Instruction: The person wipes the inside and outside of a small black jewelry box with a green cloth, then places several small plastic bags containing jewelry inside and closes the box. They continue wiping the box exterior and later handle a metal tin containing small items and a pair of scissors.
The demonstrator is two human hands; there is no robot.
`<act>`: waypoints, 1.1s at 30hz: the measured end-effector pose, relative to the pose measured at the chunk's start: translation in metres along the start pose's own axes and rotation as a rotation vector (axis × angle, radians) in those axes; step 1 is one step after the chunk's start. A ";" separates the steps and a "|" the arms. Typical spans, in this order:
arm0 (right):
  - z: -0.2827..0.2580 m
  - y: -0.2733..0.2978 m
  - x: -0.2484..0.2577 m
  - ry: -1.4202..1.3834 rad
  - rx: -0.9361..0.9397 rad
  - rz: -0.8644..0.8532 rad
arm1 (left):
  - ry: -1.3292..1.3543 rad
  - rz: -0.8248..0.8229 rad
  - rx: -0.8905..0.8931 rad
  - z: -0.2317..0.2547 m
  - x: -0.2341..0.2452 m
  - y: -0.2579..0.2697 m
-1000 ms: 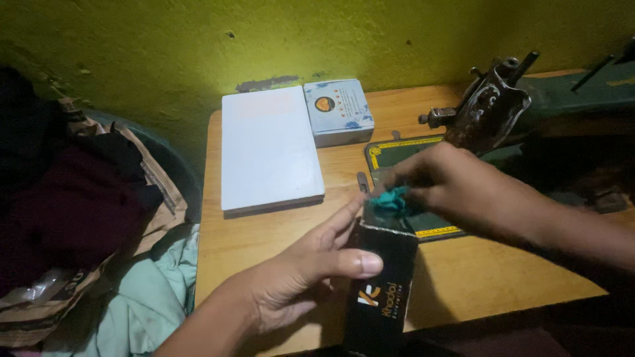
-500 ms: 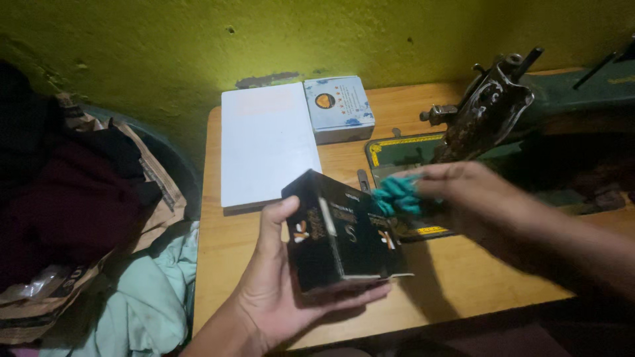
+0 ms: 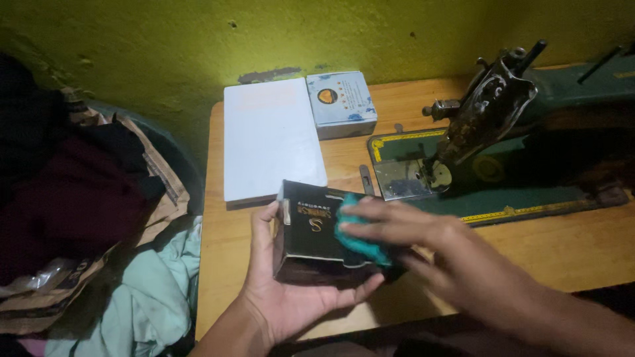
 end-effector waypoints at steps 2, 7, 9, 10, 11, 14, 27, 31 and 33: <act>0.017 -0.003 0.008 0.032 -0.145 0.048 | 0.014 -0.022 0.061 -0.008 -0.008 0.002; 0.014 -0.019 0.006 -0.057 -0.189 0.134 | 0.017 -0.192 0.147 -0.026 -0.028 -0.005; -0.003 -0.024 -0.003 -0.037 -0.091 0.164 | -0.079 -0.133 0.115 -0.026 -0.024 -0.009; -0.012 -0.024 -0.006 -0.035 -0.049 0.137 | -0.089 -0.083 0.083 -0.024 -0.019 -0.011; -0.021 -0.022 -0.010 -0.034 -0.007 0.110 | -0.098 -0.033 0.052 -0.021 -0.015 -0.012; -0.036 -0.011 -0.010 -0.150 -0.007 0.007 | -0.136 0.215 0.024 -0.015 0.003 -0.012; -0.002 -0.043 0.003 0.218 -0.286 0.068 | 0.085 -0.079 0.170 -0.015 -0.016 -0.005; -0.010 -0.042 0.004 0.226 -0.144 0.047 | 0.004 -0.104 0.121 -0.009 -0.012 -0.001; -0.020 -0.039 0.002 0.259 0.001 0.041 | -0.026 -0.122 0.092 -0.007 -0.011 0.000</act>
Point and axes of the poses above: each hand's wrist, its own y-axis away from the middle knuckle, its own x-axis out of the back of the hand, z = x × y, the point moved 5 cm from there along -y, towards the middle knuckle, and after that the axes turned 9 degrees about -y, right-handed, at the moved point
